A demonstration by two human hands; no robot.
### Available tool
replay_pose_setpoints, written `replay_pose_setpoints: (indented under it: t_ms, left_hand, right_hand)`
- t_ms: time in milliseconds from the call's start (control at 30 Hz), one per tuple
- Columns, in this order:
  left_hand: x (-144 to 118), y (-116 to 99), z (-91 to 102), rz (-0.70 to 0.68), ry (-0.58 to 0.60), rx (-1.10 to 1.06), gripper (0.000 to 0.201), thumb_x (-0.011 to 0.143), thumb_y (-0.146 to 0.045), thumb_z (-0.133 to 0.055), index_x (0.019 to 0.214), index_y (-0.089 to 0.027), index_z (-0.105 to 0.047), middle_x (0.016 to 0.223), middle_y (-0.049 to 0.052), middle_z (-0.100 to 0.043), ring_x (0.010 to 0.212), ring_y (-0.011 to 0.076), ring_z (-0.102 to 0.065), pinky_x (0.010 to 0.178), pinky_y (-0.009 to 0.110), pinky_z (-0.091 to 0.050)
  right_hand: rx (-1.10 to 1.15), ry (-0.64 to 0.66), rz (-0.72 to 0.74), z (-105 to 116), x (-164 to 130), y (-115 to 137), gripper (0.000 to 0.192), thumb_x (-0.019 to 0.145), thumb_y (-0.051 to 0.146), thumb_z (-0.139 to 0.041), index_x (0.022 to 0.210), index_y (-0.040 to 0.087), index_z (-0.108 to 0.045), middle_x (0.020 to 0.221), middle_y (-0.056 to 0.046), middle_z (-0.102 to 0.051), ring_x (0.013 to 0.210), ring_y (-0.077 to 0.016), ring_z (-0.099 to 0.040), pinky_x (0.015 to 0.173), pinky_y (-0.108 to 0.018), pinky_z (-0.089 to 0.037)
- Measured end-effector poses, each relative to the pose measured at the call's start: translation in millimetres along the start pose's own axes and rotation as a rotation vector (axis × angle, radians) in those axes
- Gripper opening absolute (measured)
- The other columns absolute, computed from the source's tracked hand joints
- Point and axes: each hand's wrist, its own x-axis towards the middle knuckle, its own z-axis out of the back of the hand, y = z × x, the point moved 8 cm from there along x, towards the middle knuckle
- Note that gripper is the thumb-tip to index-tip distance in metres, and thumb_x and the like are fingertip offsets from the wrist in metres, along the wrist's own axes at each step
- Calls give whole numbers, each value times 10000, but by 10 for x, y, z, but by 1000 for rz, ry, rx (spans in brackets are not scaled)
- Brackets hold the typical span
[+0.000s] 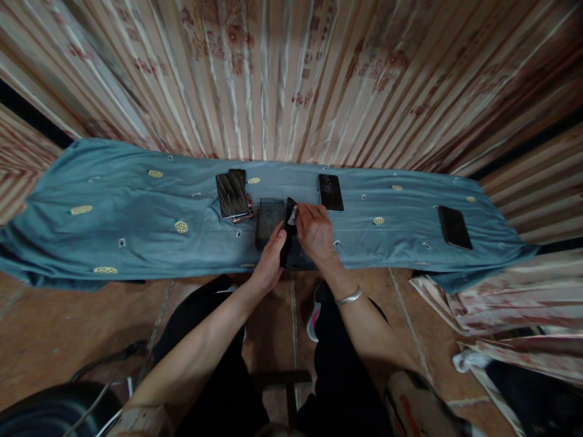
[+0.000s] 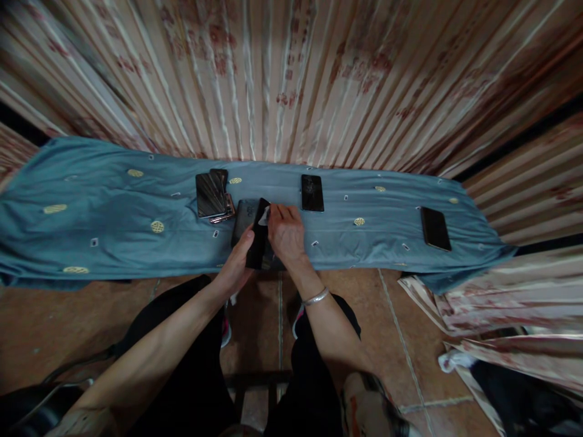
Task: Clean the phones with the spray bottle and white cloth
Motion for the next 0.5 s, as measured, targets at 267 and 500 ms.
replay_pose_setpoints:
  t_ms: [267, 500]
  left_hand:
    - [70, -186, 7, -150, -5, 39, 358, 915, -369, -679, 1234, -208, -691, 1356, 65, -697, 1406, 221, -530, 1211, 353, -346]
    - [162, -290, 136, -192, -45, 19, 401, 861, -411, -722, 1199, -198, -689, 1297, 50, -717, 1303, 212, -602, 1154, 339, -408]
  right_hand:
    - [-60, 113, 54, -48, -74, 214, 353, 1040, 164, -409, 1225, 44, -684, 1042, -176, -728, 971, -281, -606, 916, -398, -481]
    - [-90, 180, 116, -41, -150, 451, 321, 1039, 148, -427, 1213, 64, -683, 1035, -151, -728, 960, -267, -612, 915, -385, -488]
